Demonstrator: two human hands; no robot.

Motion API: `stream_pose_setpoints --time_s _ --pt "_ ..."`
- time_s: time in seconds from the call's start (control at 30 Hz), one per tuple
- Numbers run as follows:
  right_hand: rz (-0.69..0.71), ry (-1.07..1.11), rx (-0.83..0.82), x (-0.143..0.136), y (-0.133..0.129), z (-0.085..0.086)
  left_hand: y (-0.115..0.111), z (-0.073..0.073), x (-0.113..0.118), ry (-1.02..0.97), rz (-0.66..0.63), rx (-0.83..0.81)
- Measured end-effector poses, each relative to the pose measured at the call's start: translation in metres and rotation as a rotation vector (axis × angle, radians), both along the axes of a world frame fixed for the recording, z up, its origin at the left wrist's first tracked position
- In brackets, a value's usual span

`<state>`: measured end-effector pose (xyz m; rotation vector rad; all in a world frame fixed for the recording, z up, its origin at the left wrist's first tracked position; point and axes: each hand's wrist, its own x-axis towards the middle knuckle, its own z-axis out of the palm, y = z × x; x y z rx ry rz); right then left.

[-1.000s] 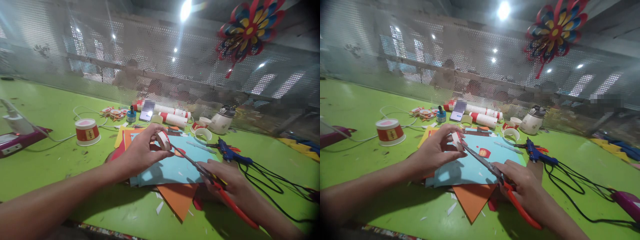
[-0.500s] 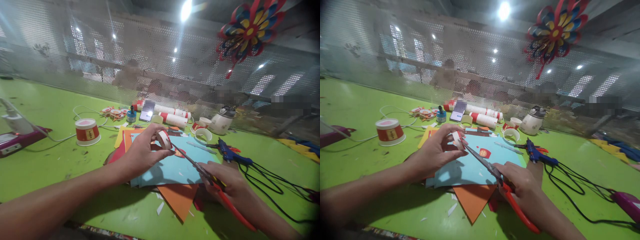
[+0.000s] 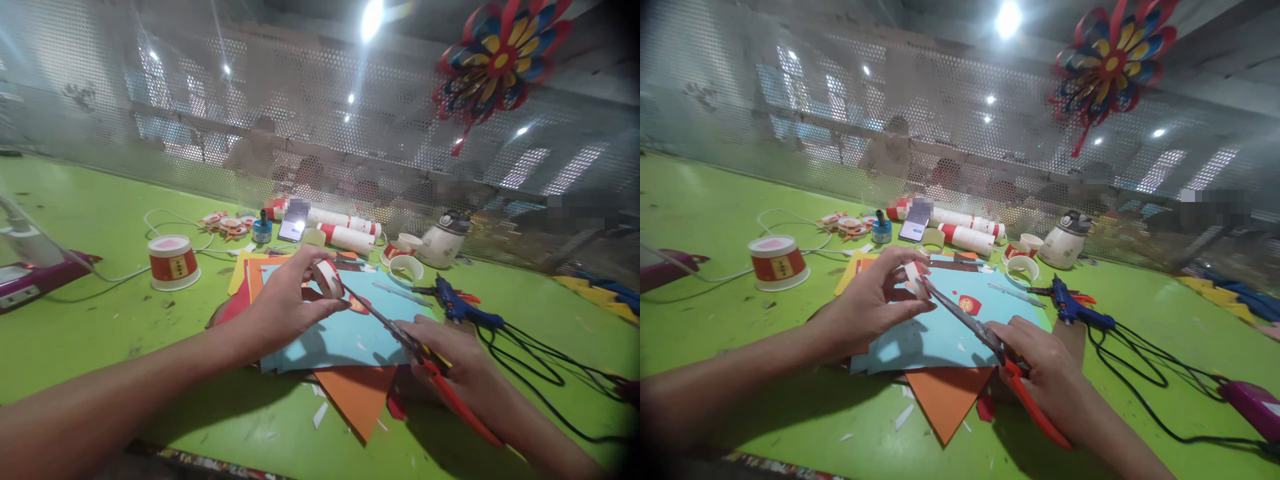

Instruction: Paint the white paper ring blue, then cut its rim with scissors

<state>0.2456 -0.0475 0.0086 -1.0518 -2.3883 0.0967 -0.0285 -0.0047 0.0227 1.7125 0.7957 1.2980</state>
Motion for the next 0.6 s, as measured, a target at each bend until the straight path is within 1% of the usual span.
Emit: stream_pose_setpoints --time_s 0.23,0.43,0.6 --pt "0.000 -0.007 0.007 -0.002 -0.001 0.004 0.000 -0.002 0.000 0.005 -0.001 -0.009" --pt "-0.014 -0.004 -0.104 -0.009 -0.005 0.008 0.004 -0.007 -0.002 0.065 0.069 0.095" --pt "-0.020 -0.028 -0.131 -0.015 -0.009 0.013 0.006 -0.010 -0.001 0.100 0.111 0.157"
